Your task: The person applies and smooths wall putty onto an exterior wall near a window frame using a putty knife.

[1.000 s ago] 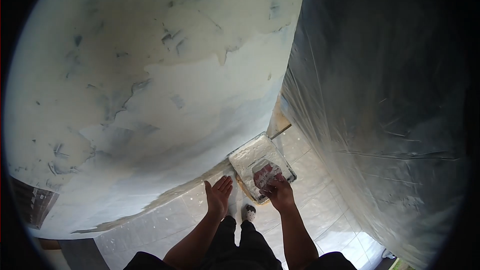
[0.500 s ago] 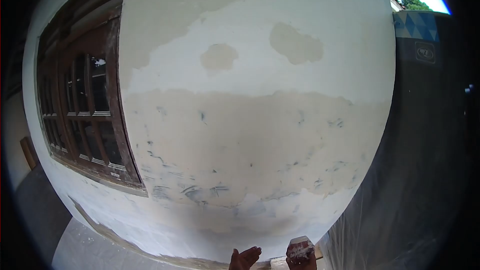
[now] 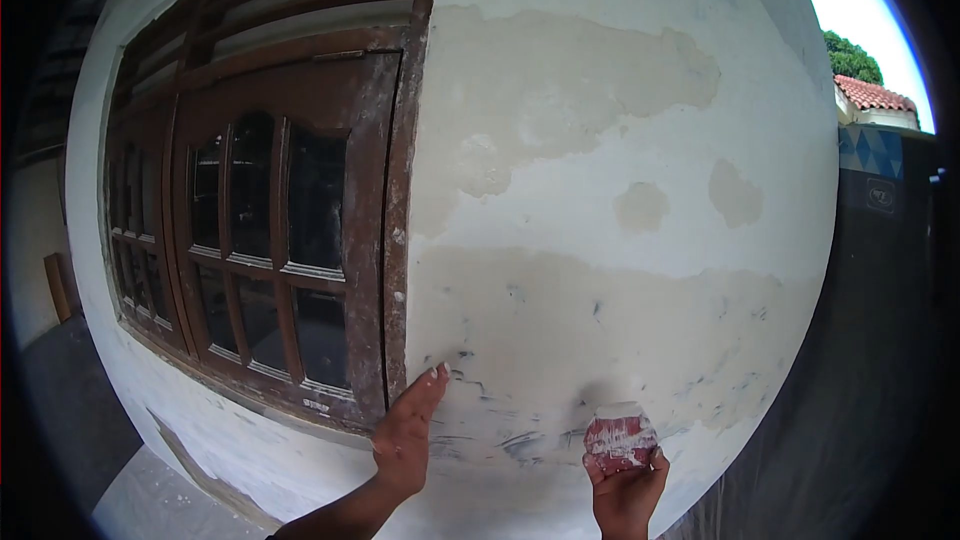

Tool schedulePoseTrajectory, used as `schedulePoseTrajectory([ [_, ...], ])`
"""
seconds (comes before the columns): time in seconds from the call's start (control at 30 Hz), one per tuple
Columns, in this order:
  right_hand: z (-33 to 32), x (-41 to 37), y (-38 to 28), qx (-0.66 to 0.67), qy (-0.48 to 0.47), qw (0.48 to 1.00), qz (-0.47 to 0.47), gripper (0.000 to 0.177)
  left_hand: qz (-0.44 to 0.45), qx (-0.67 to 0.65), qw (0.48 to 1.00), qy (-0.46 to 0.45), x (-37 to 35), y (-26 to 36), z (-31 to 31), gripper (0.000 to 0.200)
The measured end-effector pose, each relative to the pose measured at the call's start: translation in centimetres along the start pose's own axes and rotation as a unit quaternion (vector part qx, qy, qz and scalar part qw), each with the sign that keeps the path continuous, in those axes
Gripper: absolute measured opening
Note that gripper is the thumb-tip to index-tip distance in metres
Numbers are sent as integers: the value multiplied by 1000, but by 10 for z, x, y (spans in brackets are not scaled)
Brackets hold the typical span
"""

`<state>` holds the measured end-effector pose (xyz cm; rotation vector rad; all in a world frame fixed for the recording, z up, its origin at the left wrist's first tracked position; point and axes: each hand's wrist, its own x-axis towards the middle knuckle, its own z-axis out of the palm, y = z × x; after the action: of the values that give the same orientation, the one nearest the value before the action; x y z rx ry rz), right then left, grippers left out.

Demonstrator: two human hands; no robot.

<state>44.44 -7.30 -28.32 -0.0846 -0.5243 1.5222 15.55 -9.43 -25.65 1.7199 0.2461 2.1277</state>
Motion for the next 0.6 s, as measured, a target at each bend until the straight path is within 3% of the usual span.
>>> schedulePoseTrajectory([
  [0.13, 79, 35, 19, -148, -117, 966, -174, 49, 125, 134, 983, -19, 120, 25, -34, 116],
  [0.23, 133, 57, 26, -358, -247, 839, -327, 50, 192, 187, 963, -20, 186, 30, -42, 117],
  [0.27, 147, 63, 30, -360, -248, 838, -327, 50, 213, 202, 956, -30, 201, 29, -45, 116],
  [0.33, 169, 79, 36, -556, -284, 614, -482, 50, 239, 214, 946, -40, 214, 23, -48, 116],
  [0.37, 177, 88, 40, -556, -284, 612, -485, 50, 219, 208, 952, -46, 217, 20, -47, 116],
  [0.43, 186, 105, 49, -633, -264, 399, -609, 55, 191, 204, 958, -60, 222, 9, -48, 119],
  [0.47, 191, 111, 51, -632, -263, 397, -611, 55, 194, 202, 958, -61, 223, 6, -50, 119],
  [0.53, 198, 122, 55, -659, -275, 328, -619, 60, 224, 218, 948, -62, 223, 0, -55, 123],
  [0.6, 205, 132, 53, -653, -280, 311, -632, 60, 222, 204, 951, -62, 222, -1, -58, 124],
])
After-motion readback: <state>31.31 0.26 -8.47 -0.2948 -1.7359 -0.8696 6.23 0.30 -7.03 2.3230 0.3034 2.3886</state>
